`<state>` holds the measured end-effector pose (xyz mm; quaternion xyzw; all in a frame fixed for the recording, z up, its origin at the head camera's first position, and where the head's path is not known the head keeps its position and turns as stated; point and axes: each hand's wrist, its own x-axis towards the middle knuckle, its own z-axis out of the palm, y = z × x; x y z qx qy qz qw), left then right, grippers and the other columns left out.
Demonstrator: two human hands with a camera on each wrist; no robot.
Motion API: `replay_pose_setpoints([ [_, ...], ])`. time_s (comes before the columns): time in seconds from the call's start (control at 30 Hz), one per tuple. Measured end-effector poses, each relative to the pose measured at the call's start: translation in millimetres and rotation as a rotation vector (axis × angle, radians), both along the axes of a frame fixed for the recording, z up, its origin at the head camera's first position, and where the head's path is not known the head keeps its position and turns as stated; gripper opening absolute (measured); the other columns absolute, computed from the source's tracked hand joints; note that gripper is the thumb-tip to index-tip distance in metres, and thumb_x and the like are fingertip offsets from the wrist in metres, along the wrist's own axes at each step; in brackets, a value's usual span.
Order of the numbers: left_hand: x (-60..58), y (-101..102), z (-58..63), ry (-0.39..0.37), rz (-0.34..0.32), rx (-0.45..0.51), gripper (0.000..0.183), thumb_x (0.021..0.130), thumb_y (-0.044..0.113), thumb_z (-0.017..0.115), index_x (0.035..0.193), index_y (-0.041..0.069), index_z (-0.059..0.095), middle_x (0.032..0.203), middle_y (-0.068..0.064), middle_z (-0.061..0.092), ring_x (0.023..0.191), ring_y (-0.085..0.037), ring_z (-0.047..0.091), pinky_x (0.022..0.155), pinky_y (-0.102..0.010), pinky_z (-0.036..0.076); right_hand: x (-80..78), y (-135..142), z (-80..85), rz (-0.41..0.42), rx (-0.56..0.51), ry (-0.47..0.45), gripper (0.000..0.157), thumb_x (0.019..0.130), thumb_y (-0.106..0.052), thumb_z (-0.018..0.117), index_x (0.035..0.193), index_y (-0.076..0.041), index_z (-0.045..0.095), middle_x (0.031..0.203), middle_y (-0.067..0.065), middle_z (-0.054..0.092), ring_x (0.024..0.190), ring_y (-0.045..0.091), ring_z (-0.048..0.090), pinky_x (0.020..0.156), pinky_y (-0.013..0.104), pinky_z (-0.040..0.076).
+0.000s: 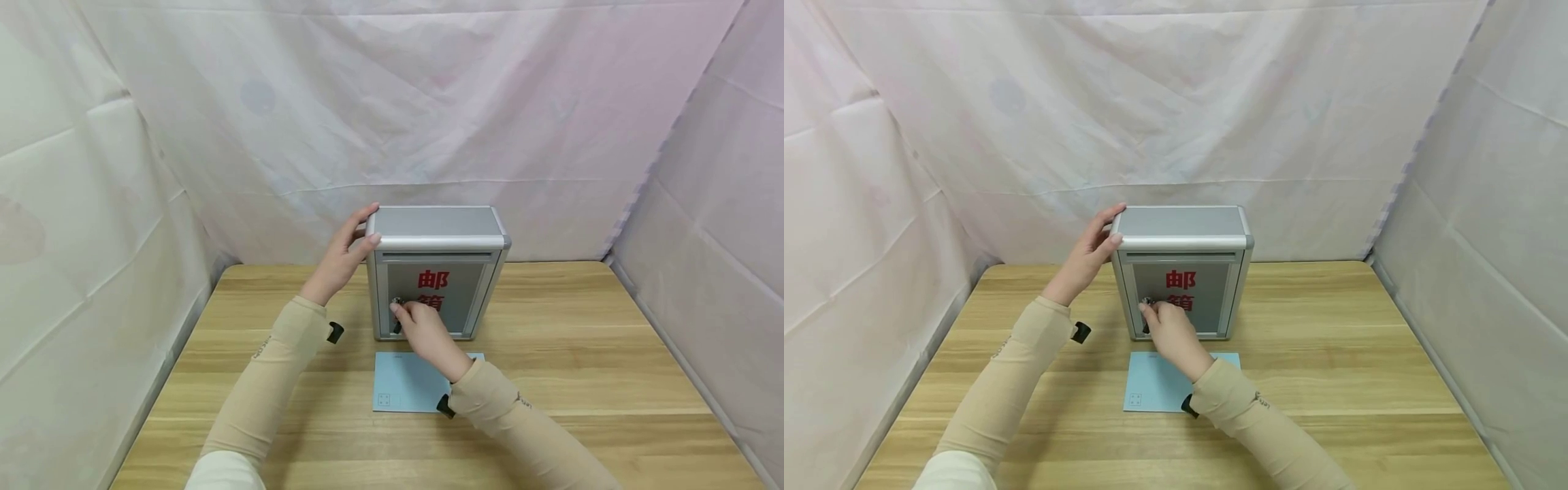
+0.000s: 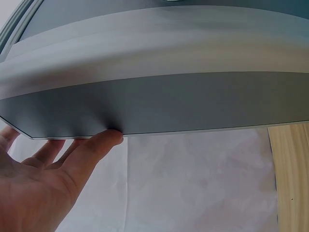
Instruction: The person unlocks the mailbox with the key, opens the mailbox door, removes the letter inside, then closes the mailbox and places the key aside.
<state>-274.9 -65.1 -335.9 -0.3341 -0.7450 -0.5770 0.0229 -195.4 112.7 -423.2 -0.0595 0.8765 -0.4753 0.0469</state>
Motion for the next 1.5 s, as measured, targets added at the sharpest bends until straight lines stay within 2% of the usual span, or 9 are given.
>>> replay_pose_setpoints([
  [0.13,-9.6,0,-9.5,0.0,0.006,0.002,0.058,0.097,0.039,0.053,0.15,0.023,0.034,0.152,0.0,0.029,0.128,-0.031,0.041,0.09,-0.049,0.045,-0.9,1,-0.3,-0.026,-0.01,-0.018,0.044,0.101,-0.038,0.047,0.092,0.001,0.065,0.053,0.003,0.045,0.042,0.014,0.033,0.044,0.029,0.032],
  [0.23,-10.8,0,-10.7,-0.004,0.006,0.003,0.059,0.096,0.042,0.054,0.149,0.026,0.034,0.152,0.0,0.029,0.128,-0.031,0.041,0.09,-0.049,0.045,-0.6,1,0.1,-0.034,-0.005,-0.01,0.045,0.099,-0.04,0.05,0.091,0.002,0.066,0.05,0.001,0.039,0.041,0.014,0.032,0.044,0.028,0.032],
  [0.37,-1.1,0,-0.7,-0.011,0.003,-0.008,0.056,0.098,0.033,0.052,0.15,0.022,0.033,0.152,-0.005,0.028,0.128,-0.032,0.041,0.09,-0.048,0.045,0.0,1,1.1,-0.041,0.018,0.019,0.045,0.098,-0.04,0.053,0.085,0.002,0.065,0.049,-0.001,0.036,0.041,0.013,0.033,0.043,0.027,0.031],
  [0.53,0.4,1,1.0,-0.017,0.007,-0.012,0.056,0.098,0.03,0.052,0.15,0.022,0.033,0.152,-0.006,0.028,0.128,-0.032,0.041,0.09,-0.048,0.045,0.2,0,0.5,-0.059,0.048,0.06,0.045,0.096,-0.04,0.056,0.067,-0.007,0.057,0.046,-0.002,0.034,0.04,0.012,0.032,0.041,0.026,0.029],
  [0.7,0.1,1,0.8,-0.017,0.005,-0.011,0.056,0.098,0.03,0.052,0.15,0.022,0.033,0.152,-0.006,0.028,0.128,-0.032,0.041,0.09,-0.048,0.045,-0.6,0,-0.9,-0.075,0.088,0.091,0.047,0.095,-0.041,0.058,0.06,-0.011,0.05,0.045,-0.003,0.033,0.039,0.011,0.031,0.041,0.026,0.029],
  [1.23,-0.1,0,0.7,-0.018,0.004,-0.006,0.059,0.098,0.032,0.052,0.15,0.015,0.032,0.15,-0.011,0.029,0.127,-0.034,0.042,0.087,-0.049,0.047,0.6,-4,-3.2,-0.105,0.27,0.288,0.038,0.091,-0.038,0.064,0.068,-0.01,0.054,0.047,-0.004,0.041,0.038,0.007,0.037,0.037,0.024,0.031],
  [1.37,-1.1,0,-0.7,-0.017,0.004,-0.003,0.06,0.098,0.034,0.053,0.15,0.014,0.032,0.15,-0.01,0.03,0.127,-0.034,0.042,0.088,-0.049,0.047,3.3,-5,-3.1,-0.114,0.375,0.408,0.033,0.089,-0.037,0.068,0.077,-0.008,0.057,0.053,-0.002,0.048,0.038,0.007,0.039,0.035,0.022,0.033],
  [1.5,-12.3,0,-12.1,-0.022,0.003,0.01,0.06,0.097,0.037,0.054,0.15,0.02,0.033,0.151,-0.005,0.03,0.128,-0.032,0.041,0.089,-0.051,0.046,5.3,-7,-3.0,-0.12,0.449,0.548,0.031,0.085,-0.032,0.072,0.091,-0.004,0.061,0.067,0.001,0.056,0.042,0.007,0.044,0.037,0.021,0.035],
])
